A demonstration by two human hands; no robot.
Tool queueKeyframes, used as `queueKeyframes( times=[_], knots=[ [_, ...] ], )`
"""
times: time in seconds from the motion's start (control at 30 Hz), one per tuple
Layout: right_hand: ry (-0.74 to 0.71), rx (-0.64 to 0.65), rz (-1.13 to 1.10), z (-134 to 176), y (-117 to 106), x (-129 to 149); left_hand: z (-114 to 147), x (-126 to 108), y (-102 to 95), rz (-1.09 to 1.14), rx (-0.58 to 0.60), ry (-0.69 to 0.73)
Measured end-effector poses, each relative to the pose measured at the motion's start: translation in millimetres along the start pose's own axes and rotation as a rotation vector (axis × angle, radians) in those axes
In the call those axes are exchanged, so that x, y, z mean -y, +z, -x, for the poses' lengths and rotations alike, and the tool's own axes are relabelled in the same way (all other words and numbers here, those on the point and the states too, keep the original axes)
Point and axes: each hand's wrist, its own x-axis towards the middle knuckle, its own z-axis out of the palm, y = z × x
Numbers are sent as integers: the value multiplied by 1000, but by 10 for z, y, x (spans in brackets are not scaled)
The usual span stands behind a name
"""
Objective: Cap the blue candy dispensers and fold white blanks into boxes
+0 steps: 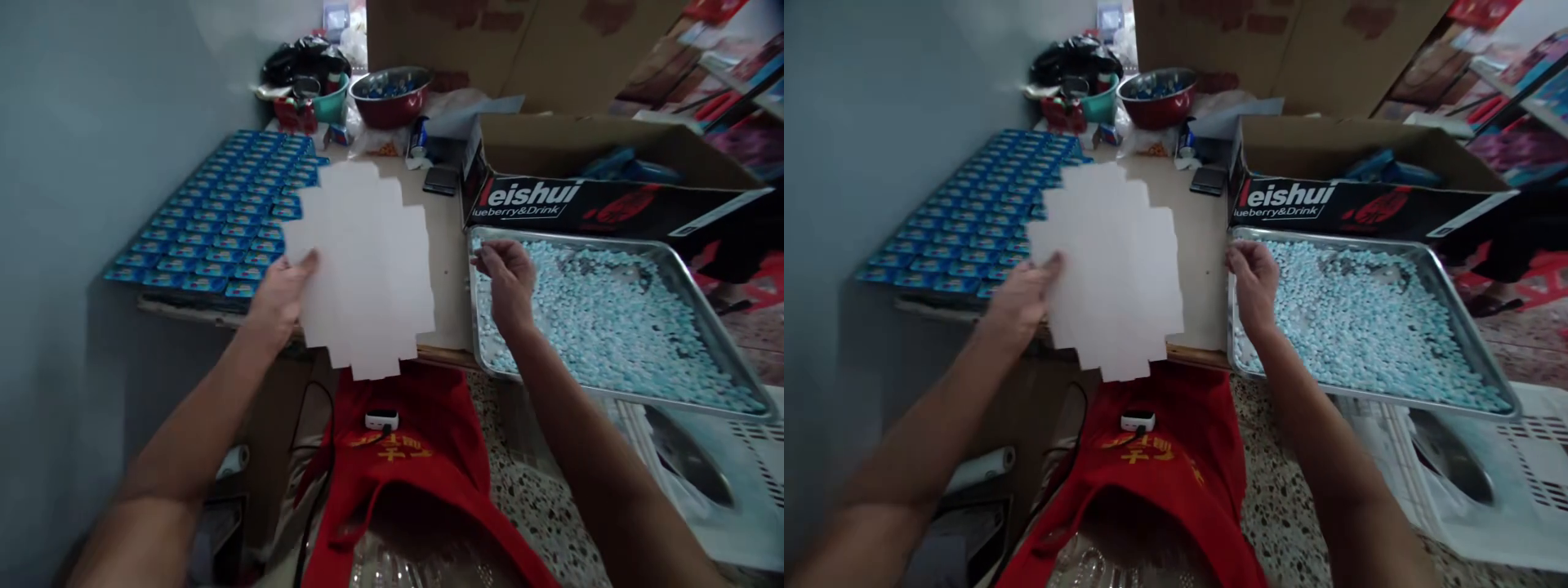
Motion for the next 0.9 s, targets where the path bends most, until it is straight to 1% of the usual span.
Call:
queueKeyframes(
  times=[0.03,0.07,0.1,0.17,0.2,0.27,0.33,0.37,0.43,0.5,0.57,0.6,0.67,0.7,0.77,0.83,0.9],
  knots=[
    [18,28,55,-2,-139,-1,-190,-14,211,-100,26,-15],
    [37,61,129,13,-257,-17,-357,-15,365,-172,10,-8],
    [53,94,216,35,-350,-44,-500,-2,462,-249,-14,9],
    [52,157,399,58,-461,-105,-726,66,528,-406,-46,76],
    [37,187,479,37,-474,-132,-825,114,523,-530,-24,117],
    [3,291,609,-97,-410,-174,-1021,221,507,-809,84,191],
    [3,473,727,-349,-216,-218,-1228,315,523,-1017,181,242],
    [15,572,781,-502,-75,-249,-1329,352,541,-1055,207,260],
    [45,739,887,-811,258,-332,-1502,407,573,-1078,259,291],
    [76,851,999,-1064,587,-434,-1609,447,577,-1061,314,318],
    [110,936,1085,-1221,826,-529,-1648,485,552,-1016,328,341],
    [123,967,1108,-1261,897,-567,-1647,505,536,-988,322,352],
    [121,981,1107,-1274,950,-621,-1626,547,512,-935,310,375],
    [110,960,1096,-1255,944,-637,-1611,568,507,-913,302,383],
    [79,874,1069,-1189,907,-656,-1581,606,512,-877,267,401],
    [41,761,1035,-1116,878,-666,-1563,636,528,-839,225,426],
    [-25,659,994,-1069,875,-673,-1569,653,545,-793,195,441]
  ],
)
